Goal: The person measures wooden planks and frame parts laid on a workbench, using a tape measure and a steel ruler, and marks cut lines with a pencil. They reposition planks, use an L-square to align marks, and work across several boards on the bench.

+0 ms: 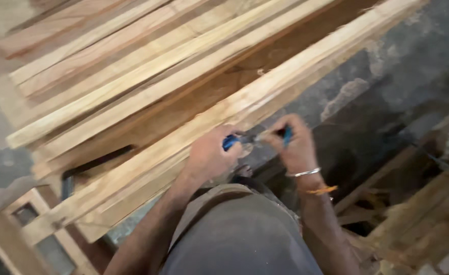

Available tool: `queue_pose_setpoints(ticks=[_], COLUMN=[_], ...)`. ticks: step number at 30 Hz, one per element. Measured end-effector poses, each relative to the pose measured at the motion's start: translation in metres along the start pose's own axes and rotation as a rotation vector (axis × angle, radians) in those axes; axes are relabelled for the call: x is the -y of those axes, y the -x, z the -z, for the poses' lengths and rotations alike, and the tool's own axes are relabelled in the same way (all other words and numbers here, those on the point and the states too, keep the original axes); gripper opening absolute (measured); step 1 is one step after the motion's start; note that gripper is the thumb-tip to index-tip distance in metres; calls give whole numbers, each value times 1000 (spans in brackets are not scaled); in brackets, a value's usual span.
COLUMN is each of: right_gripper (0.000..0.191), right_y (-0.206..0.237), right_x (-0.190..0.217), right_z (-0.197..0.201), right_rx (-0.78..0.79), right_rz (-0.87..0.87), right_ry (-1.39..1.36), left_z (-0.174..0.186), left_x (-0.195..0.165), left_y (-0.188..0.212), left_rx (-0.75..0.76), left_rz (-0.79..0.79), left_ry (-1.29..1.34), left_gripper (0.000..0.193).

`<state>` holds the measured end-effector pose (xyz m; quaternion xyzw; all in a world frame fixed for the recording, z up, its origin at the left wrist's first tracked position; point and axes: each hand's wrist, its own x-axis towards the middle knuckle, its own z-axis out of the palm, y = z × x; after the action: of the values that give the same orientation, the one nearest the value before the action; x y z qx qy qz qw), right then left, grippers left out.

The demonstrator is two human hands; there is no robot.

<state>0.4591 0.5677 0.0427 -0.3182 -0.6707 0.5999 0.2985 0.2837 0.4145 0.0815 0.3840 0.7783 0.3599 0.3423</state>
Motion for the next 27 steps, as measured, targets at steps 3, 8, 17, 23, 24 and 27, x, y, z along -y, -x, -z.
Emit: queue_pose_setpoints(ticks=[3, 8, 17, 23, 24, 27], right_gripper=[30, 38, 34, 28, 26, 24], right_y=[-36, -89, -199, -297, -308, -359], right_x=[3, -1, -70, -83, -83, -82], right_z=[106, 234, 295, 349, 356, 390], right_rx=[-273, -696, -751, -733, -733, -728], right_rz=[62, 137, 185, 131, 117, 127], right_ry=[-285, -452, -392, -295, -280, -282], left_z=[-20, -50, -102, -127, -130, -141], left_x=[-27, -51, -93, -130, -138, -165], left_y=[-40, -76, -176, -263, -275, -321], left_rx=[-47, -80, -95, -130, -111, -95], left_rz=[-46, -5, 66, 50, 60, 99], left_ry=[-68, -208, -359, -359, -358, -319], left_gripper=[35, 28, 23, 24, 24, 23])
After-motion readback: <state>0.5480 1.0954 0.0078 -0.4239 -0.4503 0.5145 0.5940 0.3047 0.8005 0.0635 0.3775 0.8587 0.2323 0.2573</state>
